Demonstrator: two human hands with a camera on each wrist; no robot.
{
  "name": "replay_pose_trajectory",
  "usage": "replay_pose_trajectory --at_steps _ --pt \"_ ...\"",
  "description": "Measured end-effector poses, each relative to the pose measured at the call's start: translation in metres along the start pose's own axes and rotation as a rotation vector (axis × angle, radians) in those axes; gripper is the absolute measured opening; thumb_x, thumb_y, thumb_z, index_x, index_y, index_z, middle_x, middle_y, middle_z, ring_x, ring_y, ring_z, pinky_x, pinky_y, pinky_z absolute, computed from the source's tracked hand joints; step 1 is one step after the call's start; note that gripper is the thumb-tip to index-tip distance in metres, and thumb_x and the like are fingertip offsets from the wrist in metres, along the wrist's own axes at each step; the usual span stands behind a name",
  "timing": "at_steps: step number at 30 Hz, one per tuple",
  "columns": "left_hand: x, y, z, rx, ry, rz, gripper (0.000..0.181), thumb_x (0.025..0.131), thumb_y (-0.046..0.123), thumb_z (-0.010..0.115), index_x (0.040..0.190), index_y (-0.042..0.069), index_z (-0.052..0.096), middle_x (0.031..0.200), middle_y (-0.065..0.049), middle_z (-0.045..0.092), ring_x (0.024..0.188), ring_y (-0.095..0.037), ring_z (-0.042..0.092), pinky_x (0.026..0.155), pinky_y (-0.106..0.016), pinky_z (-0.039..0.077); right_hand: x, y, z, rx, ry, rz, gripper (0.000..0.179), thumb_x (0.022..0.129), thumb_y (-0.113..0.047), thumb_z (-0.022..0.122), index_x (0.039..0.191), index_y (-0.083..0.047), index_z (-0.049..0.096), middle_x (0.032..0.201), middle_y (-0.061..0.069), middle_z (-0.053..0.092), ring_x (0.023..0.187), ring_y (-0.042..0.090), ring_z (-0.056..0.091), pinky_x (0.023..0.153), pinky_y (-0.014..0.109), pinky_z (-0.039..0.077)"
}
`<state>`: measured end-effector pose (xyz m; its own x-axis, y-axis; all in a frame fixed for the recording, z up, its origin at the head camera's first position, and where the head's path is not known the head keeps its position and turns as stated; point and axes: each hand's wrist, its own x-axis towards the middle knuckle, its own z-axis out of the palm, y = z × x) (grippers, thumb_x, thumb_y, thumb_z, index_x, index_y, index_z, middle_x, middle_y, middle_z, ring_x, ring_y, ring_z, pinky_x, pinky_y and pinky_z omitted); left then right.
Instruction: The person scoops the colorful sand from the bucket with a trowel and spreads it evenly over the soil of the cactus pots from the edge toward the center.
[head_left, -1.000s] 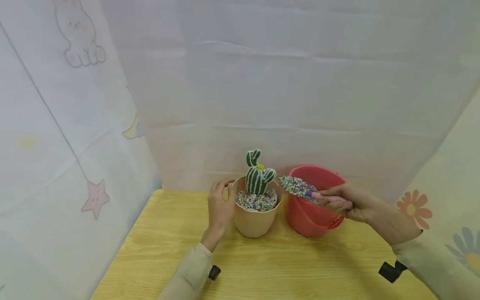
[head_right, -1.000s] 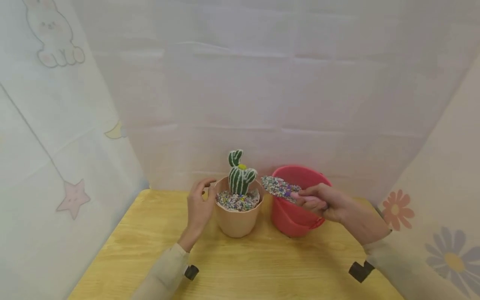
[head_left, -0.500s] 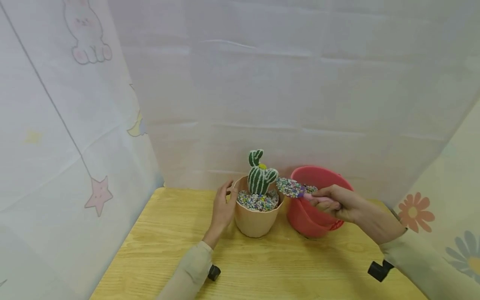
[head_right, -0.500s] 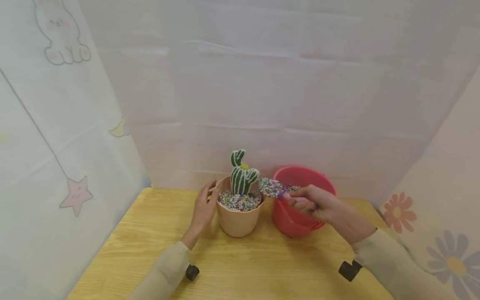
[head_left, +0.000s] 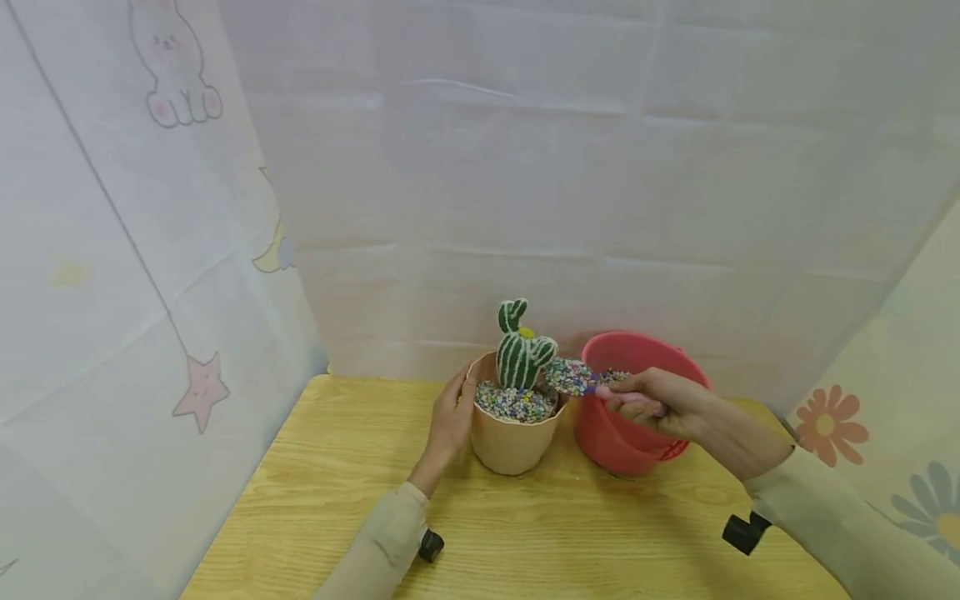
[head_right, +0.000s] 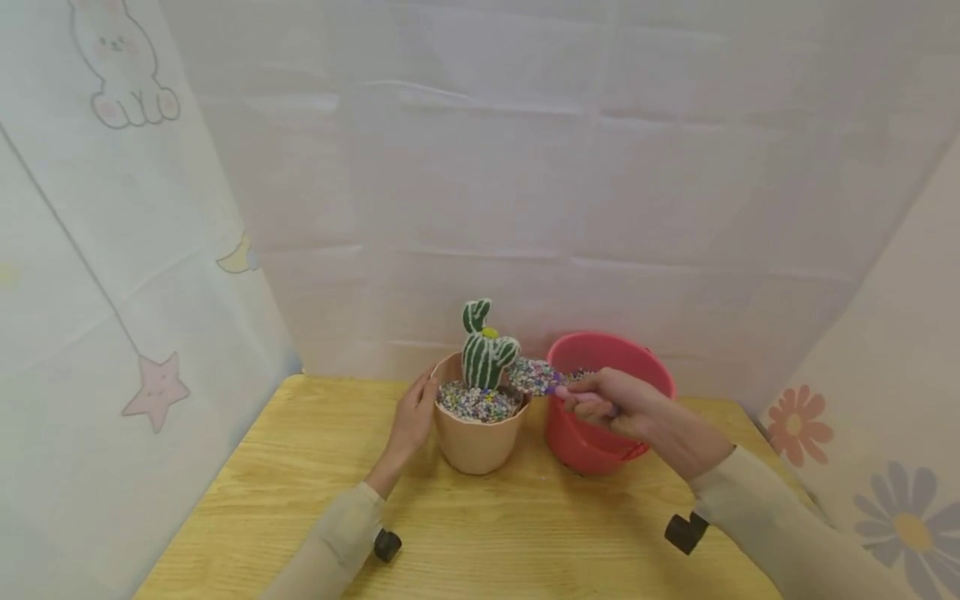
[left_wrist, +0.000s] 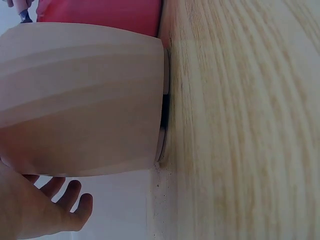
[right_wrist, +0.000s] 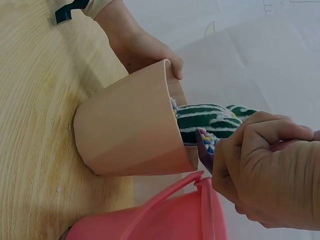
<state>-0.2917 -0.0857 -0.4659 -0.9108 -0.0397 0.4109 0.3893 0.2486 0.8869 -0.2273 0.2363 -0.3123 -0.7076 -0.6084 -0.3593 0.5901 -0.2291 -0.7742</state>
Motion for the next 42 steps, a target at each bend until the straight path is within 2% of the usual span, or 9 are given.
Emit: replay_pose_trajectory --at_steps 7,16,30,34,38,42 --pt "-0.001 0.002 0.007 -0.03 -0.018 -0.032 0.048 0.111 0.034 0.043 0.151 0.009 0.051 0.147 -0.011 0.053 0.136 -0.031 0.047 0.111 -0.047 0.037 0.003 -0.001 0.001 -0.026 0.069 -0.001 0.025 0.111 -0.01 0.028 0.115 0.006 0.047 0.088 0.006 0.046 0.056 0.005 0.026 0.05 0.016 0.02" --pt "0.001 0.004 0.016 -0.03 -0.019 -0.032 0.048 0.111 0.033 0.042 0.151 0.008 0.051 0.147 -0.013 0.053 0.136 -0.032 0.047 0.11 -0.049 0.038 0.012 -0.004 0.009 -0.164 0.185 -0.036 0.023 0.11 -0.009 0.035 0.118 0.01 0.044 0.089 0.007 0.048 0.054 0.005 0.031 0.048 0.016 0.023" --pt "0.002 0.008 0.022 -0.012 -0.02 -0.038 0.05 0.111 0.037 0.041 0.151 0.008 0.051 0.147 -0.011 0.053 0.137 -0.032 0.046 0.111 -0.047 0.037 0.024 0.001 0.015 -0.531 0.295 -0.115 0.021 0.108 -0.006 0.041 0.104 0.012 0.053 0.082 0.012 0.045 0.054 0.01 0.027 0.046 0.019 0.023" --pt "0.001 0.01 0.022 -0.015 -0.019 -0.035 0.048 0.111 0.034 0.041 0.151 0.009 0.051 0.147 -0.01 0.053 0.137 -0.031 0.046 0.112 -0.046 0.037 0.027 0.0 0.014 -0.66 0.319 -0.169 0.028 0.108 -0.006 0.045 0.088 0.012 0.053 0.069 0.008 0.039 0.052 0.012 0.025 0.047 0.024 0.022" --pt "0.0 0.01 0.023 -0.015 -0.025 -0.038 0.048 0.111 0.034 0.041 0.151 0.009 0.051 0.147 -0.01 0.053 0.137 -0.031 0.046 0.111 -0.047 0.037 0.026 0.0 0.015 -0.798 0.391 -0.234 0.034 0.106 -0.009 0.053 0.076 0.006 0.051 0.059 0.003 0.035 0.049 0.013 0.027 0.047 0.026 0.025" --pt "-0.001 0.01 0.023 -0.019 -0.037 -0.024 0.049 0.111 0.034 0.04 0.152 0.007 0.05 0.149 -0.011 0.052 0.137 -0.032 0.045 0.111 -0.048 0.037 0.022 0.0 0.016 -0.905 0.453 -0.293 0.027 0.105 -0.011 0.057 0.082 0.004 0.058 0.059 0.003 0.039 0.05 0.012 0.031 0.048 0.025 0.027"
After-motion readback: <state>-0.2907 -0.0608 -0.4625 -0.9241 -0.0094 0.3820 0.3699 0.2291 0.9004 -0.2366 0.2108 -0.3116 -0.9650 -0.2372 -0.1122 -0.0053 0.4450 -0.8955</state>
